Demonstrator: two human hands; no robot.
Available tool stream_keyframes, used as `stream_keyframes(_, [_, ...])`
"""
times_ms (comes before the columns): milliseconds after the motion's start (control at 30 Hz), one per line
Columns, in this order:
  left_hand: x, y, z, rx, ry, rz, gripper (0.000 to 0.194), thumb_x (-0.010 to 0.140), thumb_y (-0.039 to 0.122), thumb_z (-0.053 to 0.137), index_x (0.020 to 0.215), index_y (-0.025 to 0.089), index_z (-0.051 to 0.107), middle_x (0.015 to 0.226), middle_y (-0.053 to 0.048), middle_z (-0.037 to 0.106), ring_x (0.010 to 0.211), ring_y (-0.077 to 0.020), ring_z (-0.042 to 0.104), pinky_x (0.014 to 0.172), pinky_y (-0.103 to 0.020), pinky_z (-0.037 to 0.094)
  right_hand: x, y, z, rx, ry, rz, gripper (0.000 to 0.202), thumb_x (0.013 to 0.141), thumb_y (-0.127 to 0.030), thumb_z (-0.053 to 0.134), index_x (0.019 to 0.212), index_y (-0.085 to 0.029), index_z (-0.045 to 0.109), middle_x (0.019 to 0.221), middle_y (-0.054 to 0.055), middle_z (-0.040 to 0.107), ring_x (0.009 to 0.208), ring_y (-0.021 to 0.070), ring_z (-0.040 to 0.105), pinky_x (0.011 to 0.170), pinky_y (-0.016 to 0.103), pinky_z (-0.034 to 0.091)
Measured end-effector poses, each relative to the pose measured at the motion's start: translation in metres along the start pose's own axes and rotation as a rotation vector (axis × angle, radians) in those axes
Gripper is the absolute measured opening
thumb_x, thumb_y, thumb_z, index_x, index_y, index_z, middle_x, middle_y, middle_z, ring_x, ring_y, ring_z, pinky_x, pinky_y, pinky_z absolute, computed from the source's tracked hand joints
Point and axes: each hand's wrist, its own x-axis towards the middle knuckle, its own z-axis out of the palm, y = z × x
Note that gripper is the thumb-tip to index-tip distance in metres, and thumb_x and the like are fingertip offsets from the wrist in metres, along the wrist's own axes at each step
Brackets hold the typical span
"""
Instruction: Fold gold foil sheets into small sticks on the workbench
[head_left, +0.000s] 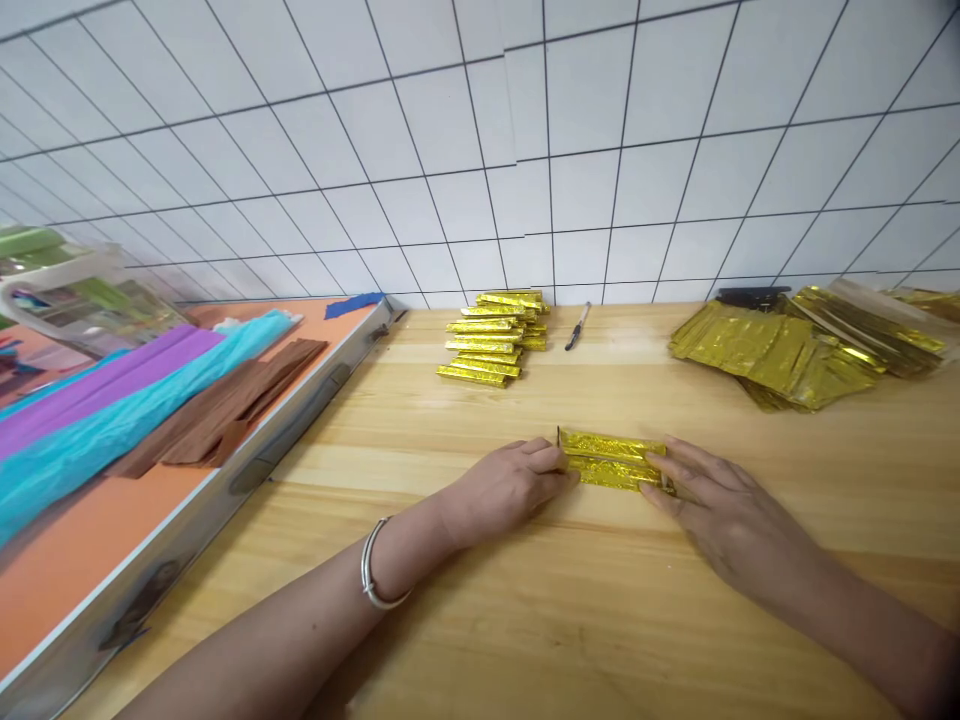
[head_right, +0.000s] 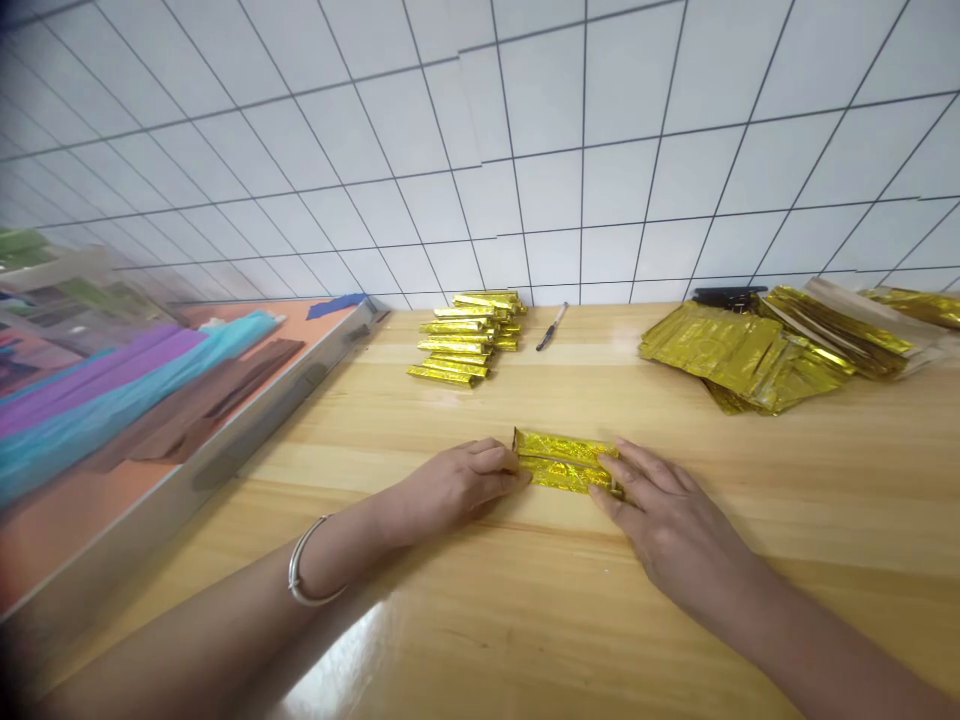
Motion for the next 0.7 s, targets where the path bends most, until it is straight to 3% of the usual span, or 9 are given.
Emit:
stream_keyframes(133, [-0.001, -0.001, 0.003, -0.013, -0.009, -0.032, 0.028, 0.092, 0.015, 0.041, 0.115, 0.016, 0.057, 0.103, -0.009, 0.058, 0.091, -0.0177, 0.053, 0.083, -0.031, 0.046, -0.001, -0.001, 0.001, 0.001, -0.001, 0.000, 0.043, 0.083, -0.007, 0.045, 0.122, -0.020, 0.058, 0.134, 0.012, 0.049, 0.134, 0.0303, 0.025, 0.097, 0.049, 0.041])
stream_keyframes(300, [-0.004, -0.008, 0.008, 0.025, 0.018, 0.030, 0.029, 0.094, 0.018, 0.037, 0.117, 0.016, 0.056, 0.103, -0.009, 0.057, 0.093, -0.0177, 0.053, 0.084, -0.031, 0.046, -0.003, 0.002, 0.005, 0.053, 0.031, -0.012, 0.045, 0.083, -0.007, 0.044, 0.124, -0.021, 0.055, 0.132, 0.010, 0.051, 0.134, 0.0279, 0.027, 0.101, 0.047, 0.038])
stream_keyframes(500, [-0.003, -0.002, -0.001, 0.141, -0.010, 0.075, 0.032, 0.095, 0.016, 0.033, 0.121, 0.014, 0.051, 0.097, -0.009, 0.059, 0.090, -0.0171, 0.054, 0.081, -0.030, 0.049, 0.002, 0.002, 0.001, 0.156, 0.095, 0.046, 0.040, 0.084, -0.012, 0.046, 0.121, -0.023, 0.057, 0.136, 0.009, 0.046, 0.130, 0.0278, 0.033, 0.101, 0.047, 0.039])
stream_keyframes(700, [-0.004, 0.003, -0.005, 0.179, -0.042, 0.092, 0.031, 0.095, 0.015, 0.032, 0.121, 0.012, 0.048, 0.098, -0.011, 0.061, 0.097, -0.0192, 0.053, 0.081, -0.032, 0.049, 0.000, 0.006, -0.001, 0.253, 0.237, 0.237, 0.025, 0.083, -0.021, 0.051, 0.107, -0.023, 0.060, 0.108, 0.008, 0.061, 0.105, 0.0257, 0.053, 0.089, 0.045, 0.045])
